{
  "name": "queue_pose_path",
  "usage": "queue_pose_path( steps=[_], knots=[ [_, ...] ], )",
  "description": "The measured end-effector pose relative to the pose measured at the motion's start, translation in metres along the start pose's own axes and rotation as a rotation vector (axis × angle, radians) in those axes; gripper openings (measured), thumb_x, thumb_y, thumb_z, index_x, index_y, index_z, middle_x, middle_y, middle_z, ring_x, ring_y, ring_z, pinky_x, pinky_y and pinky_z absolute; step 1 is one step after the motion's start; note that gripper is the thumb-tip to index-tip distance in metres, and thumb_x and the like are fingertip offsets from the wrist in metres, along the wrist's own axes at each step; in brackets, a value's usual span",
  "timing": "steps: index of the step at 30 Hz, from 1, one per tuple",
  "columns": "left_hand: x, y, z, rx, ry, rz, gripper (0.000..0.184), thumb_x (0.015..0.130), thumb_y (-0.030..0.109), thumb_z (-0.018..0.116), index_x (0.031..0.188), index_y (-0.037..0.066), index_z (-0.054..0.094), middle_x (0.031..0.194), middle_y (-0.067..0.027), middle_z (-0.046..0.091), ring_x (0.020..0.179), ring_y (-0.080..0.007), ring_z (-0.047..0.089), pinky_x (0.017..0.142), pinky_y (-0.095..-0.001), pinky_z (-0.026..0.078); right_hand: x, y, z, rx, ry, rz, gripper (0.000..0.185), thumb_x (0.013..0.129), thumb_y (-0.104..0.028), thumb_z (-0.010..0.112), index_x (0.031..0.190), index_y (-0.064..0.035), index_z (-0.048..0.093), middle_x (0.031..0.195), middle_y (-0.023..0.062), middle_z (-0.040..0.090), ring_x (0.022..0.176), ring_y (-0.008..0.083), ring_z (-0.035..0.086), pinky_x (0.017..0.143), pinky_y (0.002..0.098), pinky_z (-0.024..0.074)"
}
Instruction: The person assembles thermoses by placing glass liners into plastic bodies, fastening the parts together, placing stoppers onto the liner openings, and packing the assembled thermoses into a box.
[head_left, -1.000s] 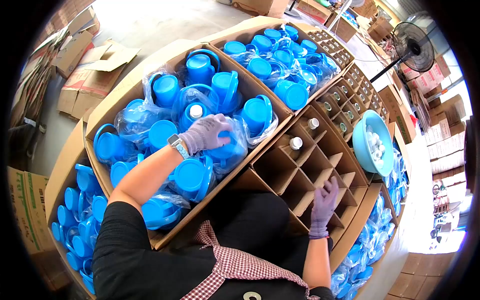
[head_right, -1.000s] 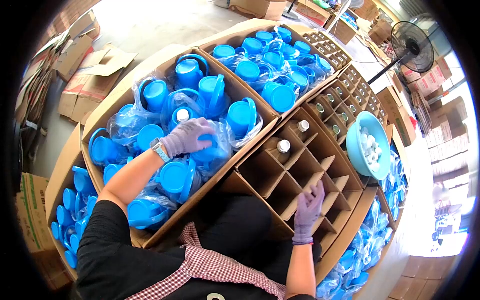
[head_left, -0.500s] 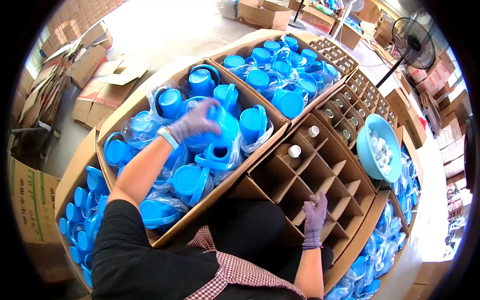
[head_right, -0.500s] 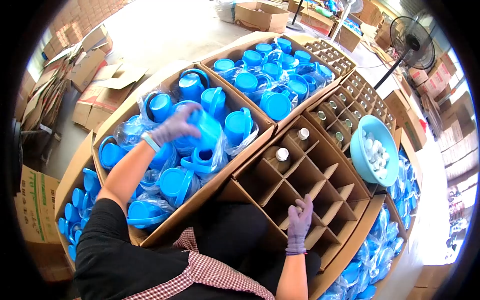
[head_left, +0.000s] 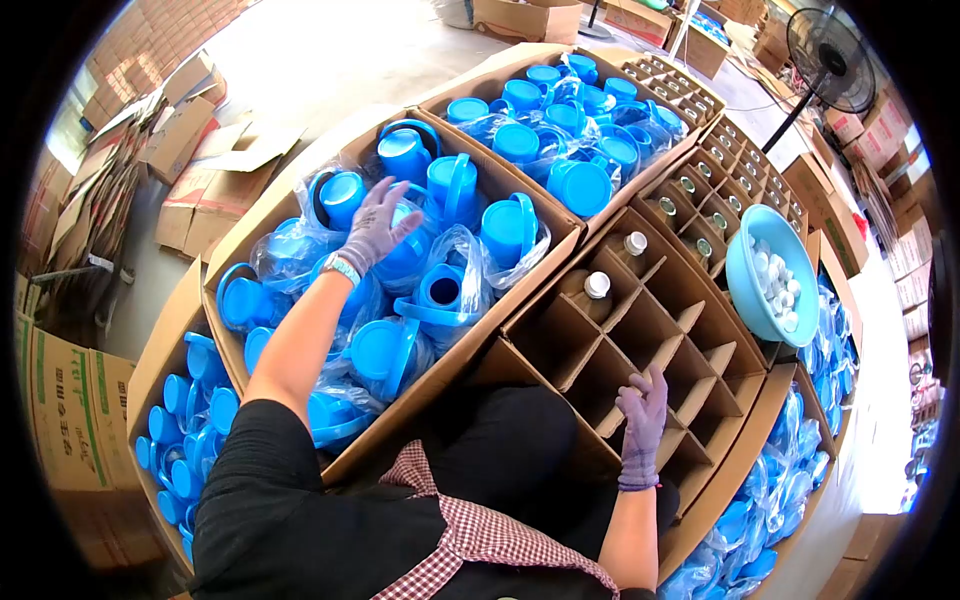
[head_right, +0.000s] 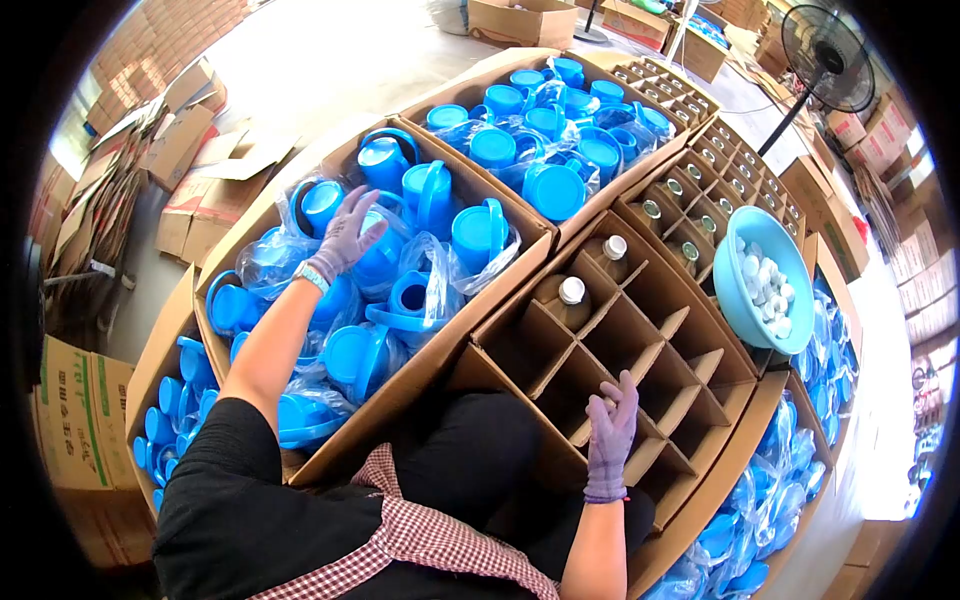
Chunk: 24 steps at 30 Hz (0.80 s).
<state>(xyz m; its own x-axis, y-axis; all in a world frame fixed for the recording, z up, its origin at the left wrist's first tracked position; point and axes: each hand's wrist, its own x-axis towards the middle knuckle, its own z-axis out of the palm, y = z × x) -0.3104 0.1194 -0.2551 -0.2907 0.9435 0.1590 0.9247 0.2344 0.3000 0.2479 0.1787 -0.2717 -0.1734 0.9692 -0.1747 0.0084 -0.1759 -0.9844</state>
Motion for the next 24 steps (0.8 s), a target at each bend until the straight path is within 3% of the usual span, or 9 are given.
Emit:
queue_pose_path(
  steps=[1, 3, 5, 7, 10, 11, 17, 21, 24],
  knots=[
    [-0.001, 0.013, 0.0, -0.127, 0.067, 0.137, 0.1, 0.092, 0.072, 0.06, 0.161, 0.007, 0.031, 0.163, -0.0249, 0.034, 0.151, -0.0414, 0.035, 0.123, -0.0465, 0.03, 0.001, 0.001, -0.003, 0.016, 0.0, -0.006, 0.07, 0.092, -0.005, 0.068, 0.156, -0.0044, 0.039, 0.126, 0.0155, 0.058, 0.087, 0.0118, 0.057, 0.08, 0.0262, 0.053],
    [-0.015, 0.038, 0.019, -0.464, -0.29, 0.276, 0.114, 0.085, 0.065, 0.074, 0.161, -0.003, 0.024, 0.164, -0.0255, 0.034, 0.151, -0.0373, 0.036, 0.124, -0.0438, 0.028, -0.003, 0.001, -0.002, 0.039, 0.0, 0.005, 0.07, 0.091, -0.004, 0.068, 0.155, -0.0041, 0.039, 0.126, 0.0152, 0.058, 0.087, 0.0118, 0.057, 0.08, 0.0262, 0.0532],
    [-0.041, 0.078, 0.007, -0.217, -0.483, 0.378, 0.118, 0.074, 0.052, 0.087, 0.162, 0.001, 0.025, 0.158, -0.0287, 0.039, 0.148, -0.0378, 0.039, 0.123, -0.0419, 0.031, -0.002, -0.002, -0.001, 0.053, 0.01, 0.016, 0.07, 0.091, -0.003, 0.068, 0.155, -0.0037, 0.04, 0.126, 0.015, 0.059, 0.086, 0.0119, 0.058, 0.08, 0.0263, 0.0533],
    [-0.067, 0.102, 0.005, 0.05, -0.333, 0.385, 0.085, 0.075, 0.039, 0.084, 0.148, 0.008, 0.053, 0.144, -0.0226, 0.056, 0.135, -0.0366, 0.053, 0.115, -0.0426, 0.042, -0.005, -0.004, -0.004, 0.043, 0.002, 0.019, 0.069, 0.091, -0.003, 0.068, 0.155, -0.0037, 0.04, 0.126, 0.0151, 0.059, 0.087, 0.012, 0.058, 0.079, 0.0262, 0.0533],
    [-0.081, 0.117, 0.019, 0.13, -0.435, 0.157, 0.046, 0.075, 0.028, 0.079, 0.119, 0.012, 0.073, 0.125, -0.0131, 0.067, 0.119, -0.0329, 0.063, 0.104, -0.0455, 0.049, -0.007, -0.003, -0.005, 0.07, -0.034, 0.025, 0.067, 0.092, -0.004, 0.067, 0.154, -0.0042, 0.042, 0.125, 0.0145, 0.06, 0.086, 0.012, 0.058, 0.078, 0.0264, 0.0531],
    [-0.09, 0.122, 0.024, 0.098, -0.263, 0.141, 0.027, 0.077, 0.02, 0.073, 0.102, 0.012, 0.076, 0.107, -0.0093, 0.071, 0.106, -0.0315, 0.067, 0.094, -0.0465, 0.052, -0.009, -0.005, -0.003, 0.068, -0.042, 0.022, 0.067, 0.092, -0.004, 0.067, 0.154, -0.0039, 0.042, 0.124, 0.0144, 0.06, 0.086, 0.012, 0.058, 0.078, 0.0264, 0.053],
    [-0.054, 0.132, -0.035, -0.07, -0.001, 0.047, 0.029, 0.078, 0.028, 0.08, 0.103, 0.014, 0.076, 0.102, -0.0138, 0.075, 0.102, -0.0336, 0.071, 0.09, -0.0421, 0.056, -0.007, 0.01, -0.01, 0.078, -0.067, -0.004, 0.063, 0.093, -0.009, 0.067, 0.151, -0.0025, 0.045, 0.119, 0.0131, 0.062, 0.084, 0.0123, 0.058, 0.076, 0.0262, 0.0521],
    [-0.043, 0.157, -0.123, -0.098, 0.293, 0.213, 0.023, 0.072, 0.021, 0.084, 0.093, 0.014, 0.077, 0.095, -0.0101, 0.075, 0.094, -0.0305, 0.071, 0.085, -0.0398, 0.057, -0.017, 0.009, -0.018, 0.102, -0.083, -0.046, 0.061, 0.093, -0.012, 0.067, 0.15, -0.0022, 0.047, 0.118, 0.0127, 0.063, 0.086, 0.0121, 0.058, 0.076, 0.0262, 0.0525],
    [-0.048, 0.179, -0.163, -0.18, 0.248, 0.384, 0.021, 0.072, 0.018, 0.083, 0.091, 0.012, 0.076, 0.093, -0.009, 0.074, 0.091, -0.0293, 0.071, 0.082, -0.0399, 0.057, -0.023, 0.004, -0.012, -0.052, -0.164, -0.098, 0.06, 0.093, -0.013, 0.068, 0.149, -0.0038, 0.049, 0.123, 0.0132, 0.064, 0.094, 0.0151, 0.062, 0.078, 0.0273, 0.0538]
  ],
)
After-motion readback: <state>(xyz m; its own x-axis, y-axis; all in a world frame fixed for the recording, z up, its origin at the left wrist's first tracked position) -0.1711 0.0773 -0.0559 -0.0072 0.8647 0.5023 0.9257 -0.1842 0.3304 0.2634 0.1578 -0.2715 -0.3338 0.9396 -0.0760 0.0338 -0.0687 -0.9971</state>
